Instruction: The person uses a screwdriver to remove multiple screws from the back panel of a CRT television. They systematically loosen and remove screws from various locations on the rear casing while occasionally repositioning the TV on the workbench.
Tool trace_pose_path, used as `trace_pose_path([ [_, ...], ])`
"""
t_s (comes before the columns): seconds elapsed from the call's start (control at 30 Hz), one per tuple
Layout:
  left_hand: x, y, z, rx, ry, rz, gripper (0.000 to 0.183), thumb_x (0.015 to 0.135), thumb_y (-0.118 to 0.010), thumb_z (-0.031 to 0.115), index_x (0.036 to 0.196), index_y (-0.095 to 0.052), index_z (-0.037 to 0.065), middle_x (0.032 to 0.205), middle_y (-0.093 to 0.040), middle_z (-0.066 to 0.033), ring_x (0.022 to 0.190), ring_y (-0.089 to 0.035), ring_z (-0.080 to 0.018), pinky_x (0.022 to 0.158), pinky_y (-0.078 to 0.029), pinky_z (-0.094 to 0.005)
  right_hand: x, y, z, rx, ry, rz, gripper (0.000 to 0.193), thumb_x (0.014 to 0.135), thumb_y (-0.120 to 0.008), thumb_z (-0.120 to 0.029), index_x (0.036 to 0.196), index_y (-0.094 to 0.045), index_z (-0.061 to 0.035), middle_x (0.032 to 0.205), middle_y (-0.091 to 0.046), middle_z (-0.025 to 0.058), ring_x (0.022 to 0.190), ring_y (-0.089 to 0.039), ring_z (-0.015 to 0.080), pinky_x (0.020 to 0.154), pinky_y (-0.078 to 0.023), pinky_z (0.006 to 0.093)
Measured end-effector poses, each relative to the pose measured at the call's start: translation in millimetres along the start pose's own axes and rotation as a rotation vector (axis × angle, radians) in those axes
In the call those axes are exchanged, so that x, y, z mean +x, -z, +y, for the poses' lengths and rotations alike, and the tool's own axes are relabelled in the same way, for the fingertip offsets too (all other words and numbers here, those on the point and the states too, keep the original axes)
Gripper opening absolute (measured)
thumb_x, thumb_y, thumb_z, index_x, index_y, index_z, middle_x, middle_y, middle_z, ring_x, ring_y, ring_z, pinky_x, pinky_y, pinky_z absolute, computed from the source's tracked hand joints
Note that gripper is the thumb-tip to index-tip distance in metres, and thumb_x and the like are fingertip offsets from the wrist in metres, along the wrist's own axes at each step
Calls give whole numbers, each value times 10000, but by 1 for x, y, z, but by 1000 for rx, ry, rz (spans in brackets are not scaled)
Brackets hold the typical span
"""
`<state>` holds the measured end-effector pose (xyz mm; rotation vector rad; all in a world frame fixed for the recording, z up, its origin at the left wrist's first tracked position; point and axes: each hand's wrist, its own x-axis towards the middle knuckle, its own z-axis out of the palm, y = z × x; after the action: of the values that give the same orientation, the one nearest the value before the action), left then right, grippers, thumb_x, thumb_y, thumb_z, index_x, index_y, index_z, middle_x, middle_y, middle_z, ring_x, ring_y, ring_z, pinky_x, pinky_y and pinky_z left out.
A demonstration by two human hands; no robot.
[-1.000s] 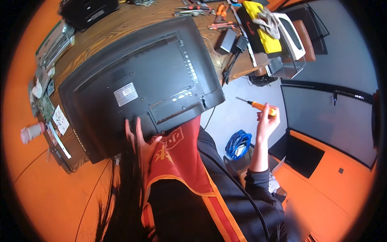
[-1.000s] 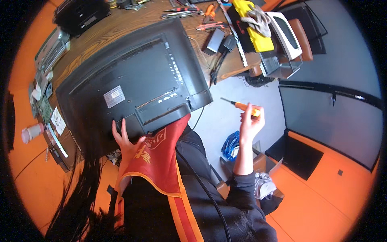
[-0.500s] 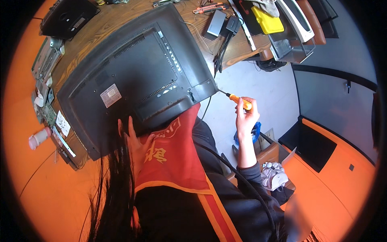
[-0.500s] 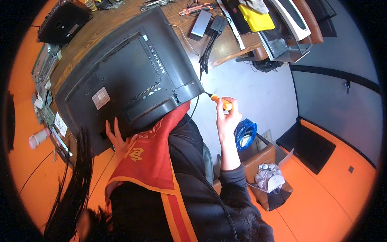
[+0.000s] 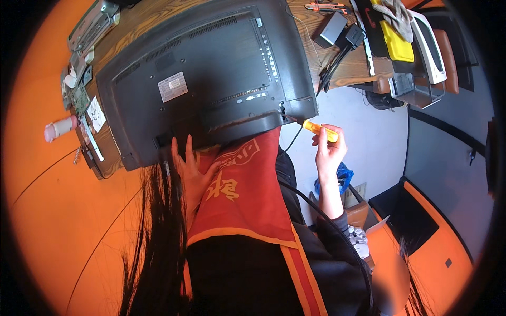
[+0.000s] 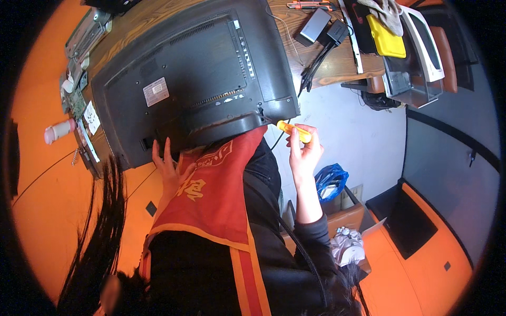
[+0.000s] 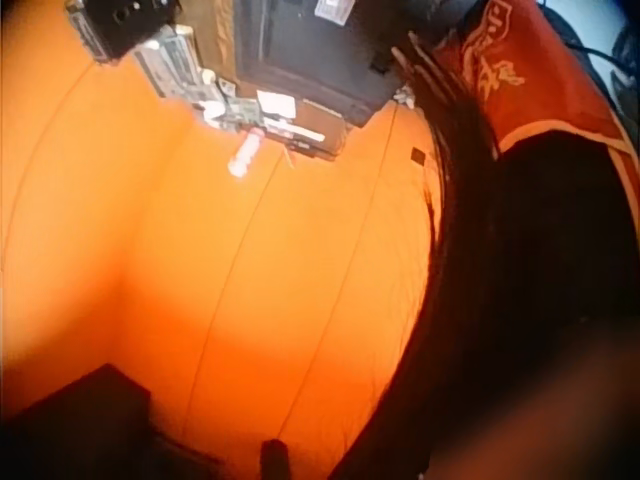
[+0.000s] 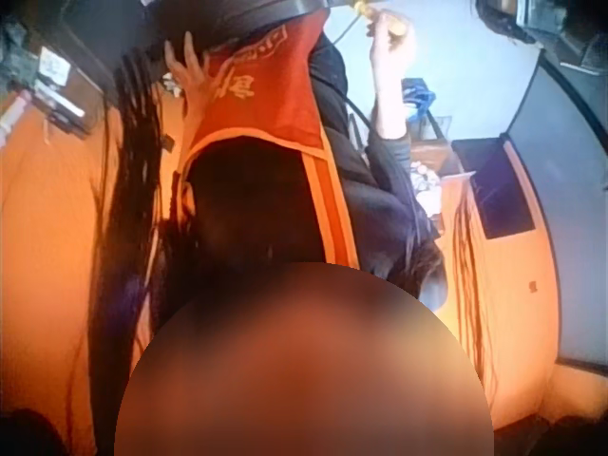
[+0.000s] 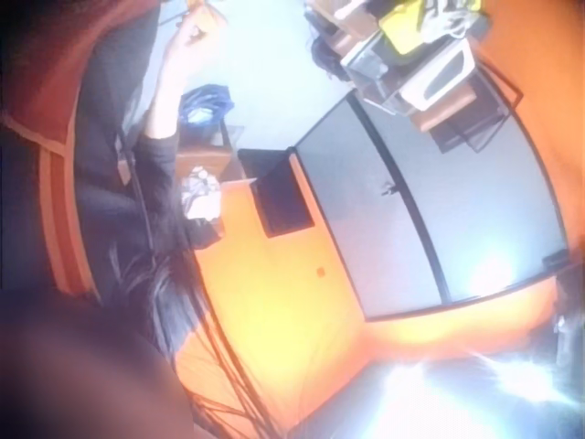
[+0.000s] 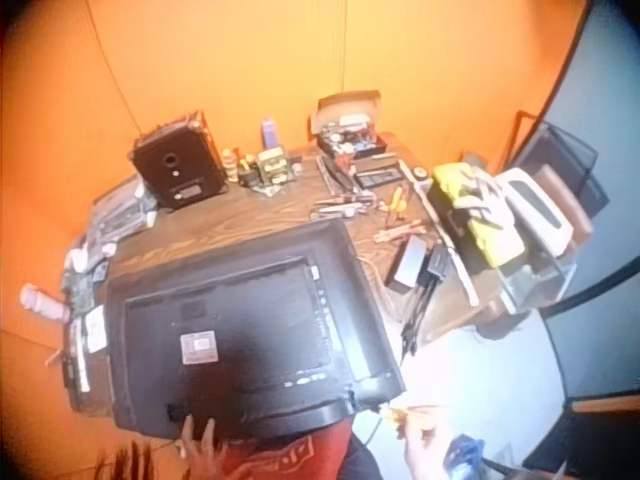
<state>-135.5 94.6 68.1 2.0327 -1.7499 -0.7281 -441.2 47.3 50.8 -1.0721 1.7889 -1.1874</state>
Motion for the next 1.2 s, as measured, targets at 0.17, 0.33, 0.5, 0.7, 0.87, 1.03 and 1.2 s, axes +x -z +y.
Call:
trace_pose_path([
  [0.17, -13, 0, -10, -170, 63, -17, 842, 695, -764, 85, 1387, -286, 123, 1405, -88, -154, 1261, -239, -308, 908, -476, -357, -5, 0, 2, -320, 141, 59, 120, 855, -608, -129, 847, -554, -23, 690, -626, 62, 563, -604, 106, 497, -482, 216],
  [0.33, -17, 2, -13, -103, 46, -3, 828, 706, -755, 86, 1386, -285, 120, 1413, -73, -148, 1267, -233, -307, 908, -475, -368, -9, 1, -1, -358, 160, 22, 144, 815, -653, -135, 807, -548, -37, 717, -654, 86, 632, -652, 141, 555, -501, 243],
  [0.5, -17, 6, -13, 208, 0, 33, 815, 708, -753, 82, 1379, -291, 99, 1414, -70, -150, 1275, -225, -303, 893, -487, -363, -12, -5, -9, -441, 278, 27, 160, 811, -656, -148, 785, -540, -42, 685, -642, 94, 608, -654, 162, 557, -499, 249],
  [0.7, -12, 4, -15, -125, 2, 33, 786, 737, -738, 139, 1380, -289, 91, 1413, -78, -146, 1271, -235, -293, 899, -484, -344, -10, -6, -15, -519, 332, 25, 164, 808, -657, -164, 776, -544, -49, 663, -636, 88, 593, -656, 194, 552, -499, 255],
  [0.87, -13, 7, -17, -67, 46, 41, 819, 712, -753, 215, 1382, -297, 101, 1428, -107, -197, 1281, -234, -374, 975, -341, -427, -8, -10, -17, -491, 336, 17, 155, 811, -655, -163, 783, -555, -48, 680, -642, 93, 605, -659, 194, 556, -499, 259],
  [1.03, -14, 7, -19, -107, 82, 81, 842, 686, -768, 242, 1380, -311, 111, 1433, -123, -219, 1292, -204, -407, 1020, -246, -474, -4, -16, -20, -490, 351, 3, 146, 813, -654, -161, 800, -564, -47, 700, -646, 100, 618, -660, 194, 566, -500, 262],
  [1.2, -16, 11, -23, -97, 98, 112, 852, 670, -774, 234, 1377, -316, 108, 1431, -123, -221, 1295, -195, -404, 1029, -235, -470, -2, -22, -20, -455, 325, -28, 119, 809, -655, -138, 830, -575, -52, 705, -643, 103, 621, -655, 197, 569, -495, 265],
])
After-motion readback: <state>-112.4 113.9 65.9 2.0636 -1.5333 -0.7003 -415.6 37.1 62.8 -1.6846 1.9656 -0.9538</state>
